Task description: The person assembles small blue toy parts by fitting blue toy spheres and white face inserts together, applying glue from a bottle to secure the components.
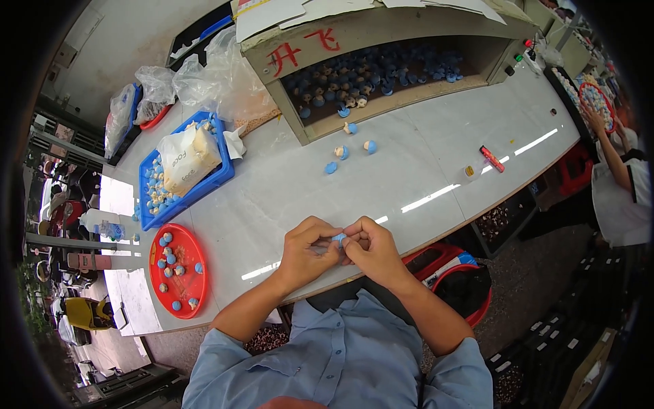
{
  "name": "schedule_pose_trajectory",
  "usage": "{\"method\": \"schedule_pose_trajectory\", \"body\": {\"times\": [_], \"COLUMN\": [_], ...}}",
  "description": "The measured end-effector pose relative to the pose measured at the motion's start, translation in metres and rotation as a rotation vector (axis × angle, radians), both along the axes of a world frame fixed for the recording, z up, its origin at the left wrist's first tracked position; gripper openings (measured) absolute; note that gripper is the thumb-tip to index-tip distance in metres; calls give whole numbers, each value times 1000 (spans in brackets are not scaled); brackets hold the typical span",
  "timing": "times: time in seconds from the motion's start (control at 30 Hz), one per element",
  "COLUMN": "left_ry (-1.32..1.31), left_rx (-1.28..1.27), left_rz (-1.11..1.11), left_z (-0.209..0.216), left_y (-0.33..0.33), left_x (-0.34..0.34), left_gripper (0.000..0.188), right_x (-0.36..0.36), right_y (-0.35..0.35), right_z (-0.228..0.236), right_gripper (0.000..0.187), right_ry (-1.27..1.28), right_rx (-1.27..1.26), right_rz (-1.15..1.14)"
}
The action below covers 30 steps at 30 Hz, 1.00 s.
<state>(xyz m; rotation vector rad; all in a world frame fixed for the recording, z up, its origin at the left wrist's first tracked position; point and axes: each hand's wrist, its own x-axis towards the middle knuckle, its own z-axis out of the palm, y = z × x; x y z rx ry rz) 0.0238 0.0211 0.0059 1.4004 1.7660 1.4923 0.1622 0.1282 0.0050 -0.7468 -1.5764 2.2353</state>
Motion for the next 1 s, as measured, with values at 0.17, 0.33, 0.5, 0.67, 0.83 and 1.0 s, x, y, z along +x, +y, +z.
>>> {"method": "schedule_pose_trajectory", "body": {"times": [0.17,0.33,0.5,0.67,0.83,1.0], "left_ry": [-139,-197,-152,23,-57,-13], "left_rx": [-67,-84,-71,-40,-59,-47], "left_rz": [-109,-145,-151,-148,-162,-176], "left_z": [3,4,1,0,0,-1], "left_y": [-1,1,1,-1,-1,-1], "left_x": [-3,-4,-3,-3,-5,-5], "left_gripper": [31,32,33,34,33,34], "right_x": [2,4,2,1,2,3], "right_y": [2,4,2,-1,-1,-1], "right_z": [2,1,0,3,2,5], "right_gripper": [7,6,7,9,9,8], "right_ry": [-7,-29,-76,-127,-100,-117], "right_rx": [30,16,130,376,300,332], "right_rz": [-4,-3,-10,-25,-44,-47]}}
